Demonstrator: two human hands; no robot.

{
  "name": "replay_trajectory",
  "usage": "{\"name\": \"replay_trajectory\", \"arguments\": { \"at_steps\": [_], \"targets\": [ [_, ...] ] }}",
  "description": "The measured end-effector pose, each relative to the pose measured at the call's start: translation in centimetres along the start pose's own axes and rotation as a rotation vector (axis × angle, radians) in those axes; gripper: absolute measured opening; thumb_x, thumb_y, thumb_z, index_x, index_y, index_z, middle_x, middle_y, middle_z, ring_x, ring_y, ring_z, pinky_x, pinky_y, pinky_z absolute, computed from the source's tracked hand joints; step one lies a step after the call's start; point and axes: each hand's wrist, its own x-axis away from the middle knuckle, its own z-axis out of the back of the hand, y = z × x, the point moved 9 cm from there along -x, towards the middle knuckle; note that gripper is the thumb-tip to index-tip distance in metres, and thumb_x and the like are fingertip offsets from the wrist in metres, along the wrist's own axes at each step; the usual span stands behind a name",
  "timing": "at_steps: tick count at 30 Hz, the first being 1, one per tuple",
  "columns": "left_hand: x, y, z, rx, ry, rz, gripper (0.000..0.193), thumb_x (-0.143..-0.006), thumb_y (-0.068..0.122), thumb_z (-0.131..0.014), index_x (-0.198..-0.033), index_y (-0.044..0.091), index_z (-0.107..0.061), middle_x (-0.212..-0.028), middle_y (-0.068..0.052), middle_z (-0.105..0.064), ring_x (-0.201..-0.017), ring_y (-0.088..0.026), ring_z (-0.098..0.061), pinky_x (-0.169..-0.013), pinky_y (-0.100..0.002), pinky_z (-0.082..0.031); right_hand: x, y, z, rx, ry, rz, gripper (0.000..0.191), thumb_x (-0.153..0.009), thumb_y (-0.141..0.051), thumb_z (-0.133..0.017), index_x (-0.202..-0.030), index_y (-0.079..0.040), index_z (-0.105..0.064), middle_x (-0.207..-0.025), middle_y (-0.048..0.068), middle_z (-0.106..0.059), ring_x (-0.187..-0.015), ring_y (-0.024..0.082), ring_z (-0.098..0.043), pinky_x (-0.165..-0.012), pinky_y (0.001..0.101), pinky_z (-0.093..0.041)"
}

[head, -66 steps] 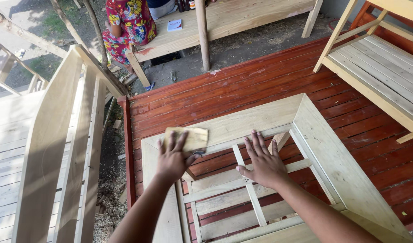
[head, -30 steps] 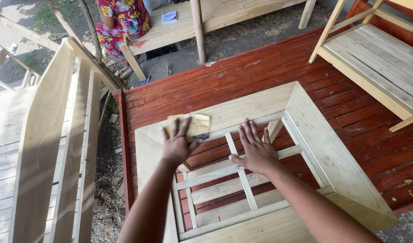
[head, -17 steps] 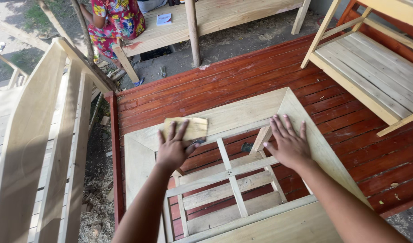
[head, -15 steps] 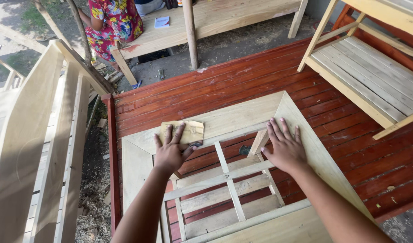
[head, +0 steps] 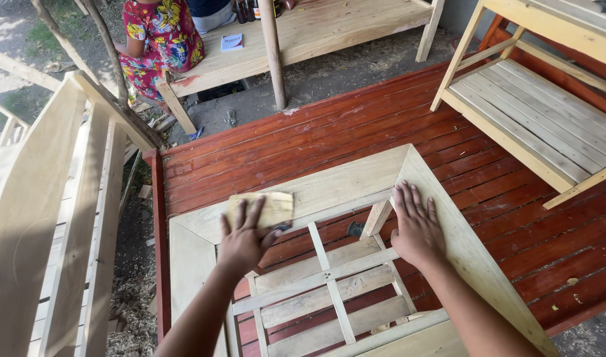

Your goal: The person sands a wooden window-frame panel resting on a red slatted work table, rubbing sandpaper by hand along the frame edges and inner crossbars, working around the frame section by section throughout the clip.

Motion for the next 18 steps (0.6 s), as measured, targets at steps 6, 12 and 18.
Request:
{"name": "replay_trajectory", "arguments": {
  "at_steps": [6,12,18],
  "targets": [
    [-3.6,5.9,-1.4,-0.012,-0.079,-0.04,0.058,-0.097,0.068,-0.032,-0.117,0.037,-0.077,-0.174,0.005,-0.001,-0.159,-0.034,0.005,-0.122,-0.066,0.007,0.4,-0.8,-0.3,0.214,-0.24,-0.039,0.091,-0.094,-0.035,-0.051,-0.162,-0.007,0.002,-0.172,0.008,0.01,-0.157,0.021,0.01,-0.124,0.0455,0.004],
    [-6.9,13.9,-1.9,0.009,-0.055,-0.142,0.064,-0.099,0.069,-0.025,-0.119,0.036,-0.075,-0.173,0.001,-0.002,-0.158,-0.036,0.005,-0.12,-0.069,0.008,0.6,-0.3,-0.4,0.146,-0.219,-0.029,0.094,-0.092,-0.041,-0.055,-0.161,-0.01,0.0,-0.173,0.005,0.008,-0.157,0.019,0.008,-0.126,0.043,0.003],
    [0.4,-1.1,0.0,-0.114,-0.025,-0.026,0.053,-0.096,0.067,-0.04,-0.116,0.037,-0.077,-0.173,0.005,-0.008,-0.16,-0.03,-0.002,-0.126,-0.061,-0.002,-0.5,1.2,-0.8,-0.098,0.087,0.027,0.1,-0.083,-0.039,-0.063,-0.158,-0.004,-0.008,-0.169,0.011,-0.004,-0.156,0.023,-0.007,-0.126,0.0365,-0.006]
  ]
}}
